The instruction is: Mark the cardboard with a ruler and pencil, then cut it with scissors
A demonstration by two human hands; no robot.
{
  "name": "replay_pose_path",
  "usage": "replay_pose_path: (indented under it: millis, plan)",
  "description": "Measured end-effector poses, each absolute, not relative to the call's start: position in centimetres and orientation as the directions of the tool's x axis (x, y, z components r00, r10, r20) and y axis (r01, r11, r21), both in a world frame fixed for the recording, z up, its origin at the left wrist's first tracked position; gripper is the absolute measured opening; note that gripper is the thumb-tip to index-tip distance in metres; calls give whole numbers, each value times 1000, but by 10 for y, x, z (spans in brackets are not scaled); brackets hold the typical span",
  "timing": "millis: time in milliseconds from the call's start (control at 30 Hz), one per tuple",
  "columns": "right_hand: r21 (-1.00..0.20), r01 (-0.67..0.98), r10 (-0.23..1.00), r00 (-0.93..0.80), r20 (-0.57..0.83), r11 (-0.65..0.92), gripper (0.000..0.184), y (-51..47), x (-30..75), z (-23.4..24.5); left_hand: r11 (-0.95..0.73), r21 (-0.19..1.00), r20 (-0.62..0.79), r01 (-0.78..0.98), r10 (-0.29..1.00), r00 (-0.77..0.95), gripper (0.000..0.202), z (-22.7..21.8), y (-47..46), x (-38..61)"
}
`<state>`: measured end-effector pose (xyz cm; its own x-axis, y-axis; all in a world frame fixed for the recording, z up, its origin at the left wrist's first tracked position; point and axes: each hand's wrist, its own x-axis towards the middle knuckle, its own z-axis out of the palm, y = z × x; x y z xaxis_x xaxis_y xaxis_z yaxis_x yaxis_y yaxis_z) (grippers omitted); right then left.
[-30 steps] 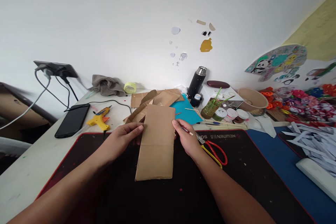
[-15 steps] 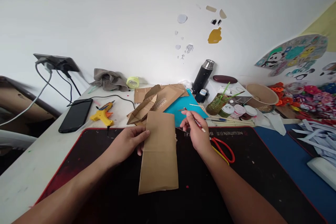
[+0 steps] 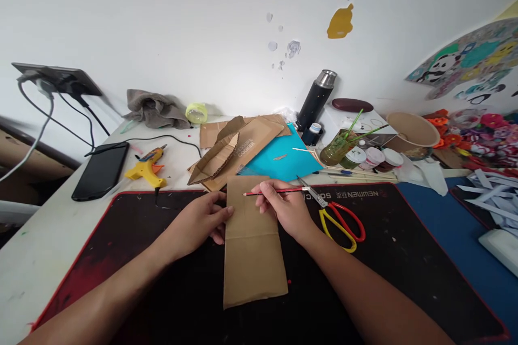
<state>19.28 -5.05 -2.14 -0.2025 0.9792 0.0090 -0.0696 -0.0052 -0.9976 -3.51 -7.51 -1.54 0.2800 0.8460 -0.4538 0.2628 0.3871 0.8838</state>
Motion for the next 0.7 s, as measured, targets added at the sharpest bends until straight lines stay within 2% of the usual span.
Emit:
replay_pose_path:
  millis: [133, 267, 700]
  plan:
    - [-995, -92, 990, -137, -19, -32, 54, -44, 198, -23, 407, 879, -466, 247, 840, 276, 61, -13, -75, -35]
    - [-992, -102, 983, -171, -62, -80, 55, -44, 198, -24, 418, 873, -479, 253, 832, 279, 62, -13, -74, -37]
    - [-1000, 7, 976, -218, 12, 14, 54, -48, 194, -26, 429, 861, -496, 272, 826, 268, 69, -13, -74, -36]
